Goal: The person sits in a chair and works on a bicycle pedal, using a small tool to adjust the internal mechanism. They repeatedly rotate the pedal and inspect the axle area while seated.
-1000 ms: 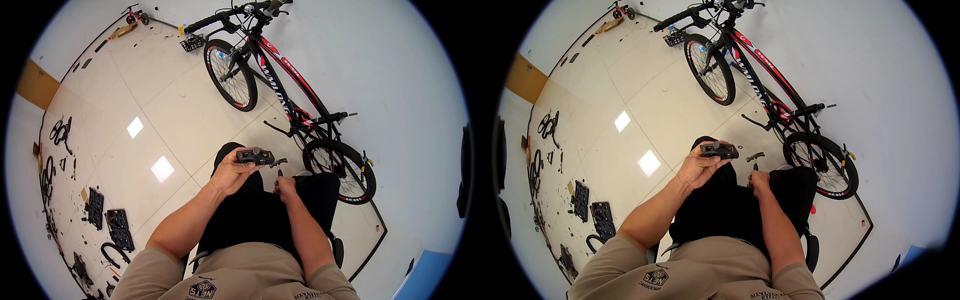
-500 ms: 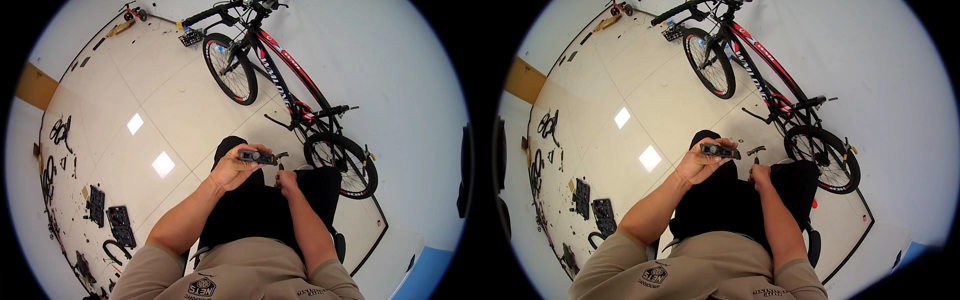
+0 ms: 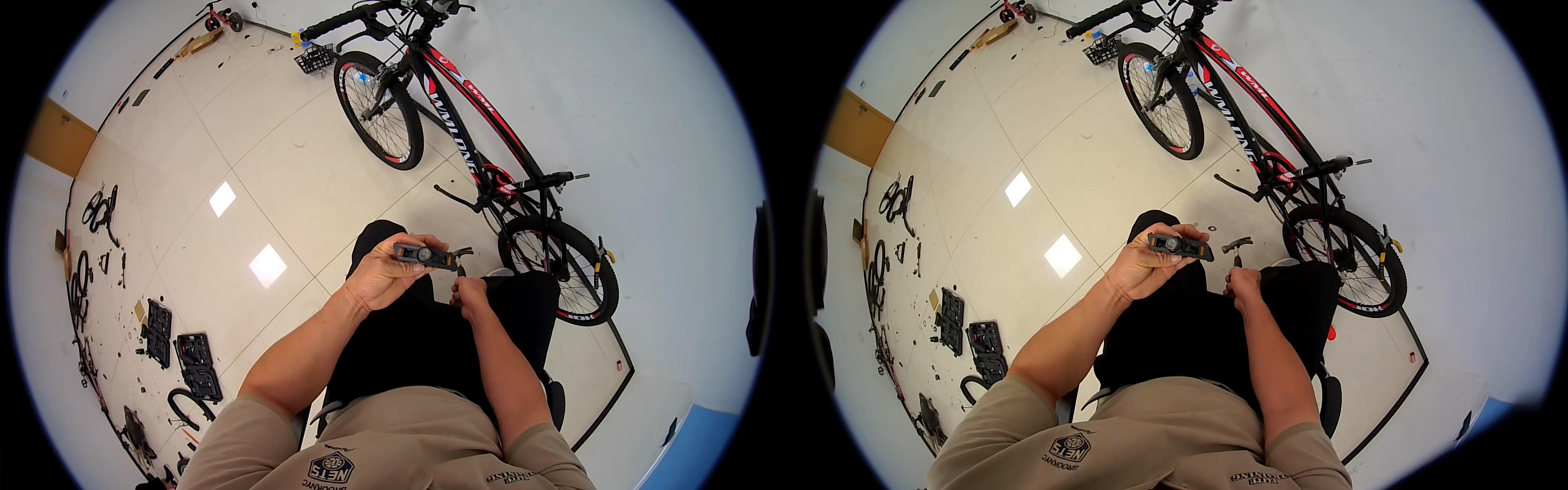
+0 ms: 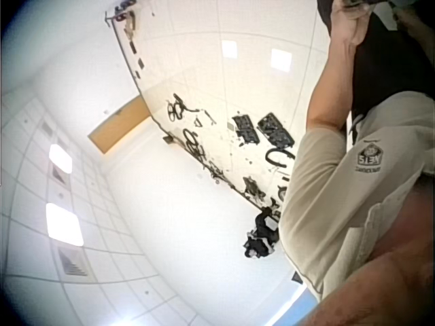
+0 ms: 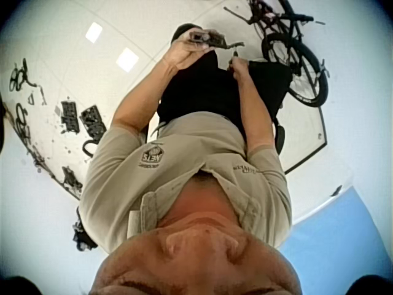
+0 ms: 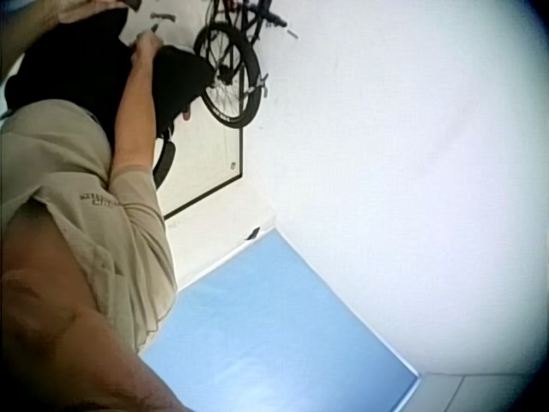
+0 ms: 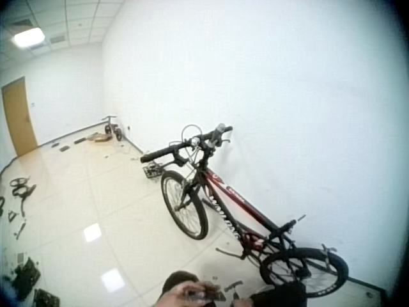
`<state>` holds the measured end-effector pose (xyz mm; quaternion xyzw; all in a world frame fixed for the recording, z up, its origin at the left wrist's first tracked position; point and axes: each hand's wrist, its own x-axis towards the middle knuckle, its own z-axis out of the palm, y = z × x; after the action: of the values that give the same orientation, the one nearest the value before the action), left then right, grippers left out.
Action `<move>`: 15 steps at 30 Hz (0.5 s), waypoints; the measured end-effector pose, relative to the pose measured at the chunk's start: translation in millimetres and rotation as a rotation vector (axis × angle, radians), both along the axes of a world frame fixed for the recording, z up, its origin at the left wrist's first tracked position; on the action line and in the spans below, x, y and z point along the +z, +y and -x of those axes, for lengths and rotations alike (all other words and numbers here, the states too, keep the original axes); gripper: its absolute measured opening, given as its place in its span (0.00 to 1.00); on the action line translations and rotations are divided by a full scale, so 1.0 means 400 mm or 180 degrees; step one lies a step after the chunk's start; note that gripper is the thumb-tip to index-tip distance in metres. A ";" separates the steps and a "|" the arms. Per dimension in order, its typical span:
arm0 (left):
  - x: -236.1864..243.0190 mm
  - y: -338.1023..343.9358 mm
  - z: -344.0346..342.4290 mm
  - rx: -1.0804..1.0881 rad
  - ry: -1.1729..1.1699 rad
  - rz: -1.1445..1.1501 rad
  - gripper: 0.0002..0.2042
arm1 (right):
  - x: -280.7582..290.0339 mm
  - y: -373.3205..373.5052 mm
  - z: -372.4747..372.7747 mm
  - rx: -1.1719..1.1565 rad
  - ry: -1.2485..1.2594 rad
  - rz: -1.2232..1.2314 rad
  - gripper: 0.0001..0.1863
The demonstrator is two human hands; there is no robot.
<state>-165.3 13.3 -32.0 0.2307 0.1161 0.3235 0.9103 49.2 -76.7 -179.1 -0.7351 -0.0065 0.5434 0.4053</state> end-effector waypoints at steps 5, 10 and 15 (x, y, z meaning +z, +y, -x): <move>0.006 -0.003 0.002 -0.0086 0.0010 0.0176 0.16 | 0.002 -0.001 0.001 -0.0005 0.0013 -0.0018 0.05; 0.009 -0.005 -0.001 -0.0146 0.0030 0.0188 0.15 | 0.006 0.001 0.000 -0.0013 -0.0017 -0.0005 0.05; 0.010 -0.004 0.000 -0.0253 0.0004 0.0052 0.16 | 0.020 0.003 0.004 0.0016 -0.0022 0.0000 0.05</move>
<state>-165.2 11.5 -28.1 0.2279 0.1100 0.2859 0.9242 47.6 -75.5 -171.1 -0.7370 -0.0098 0.5419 0.4040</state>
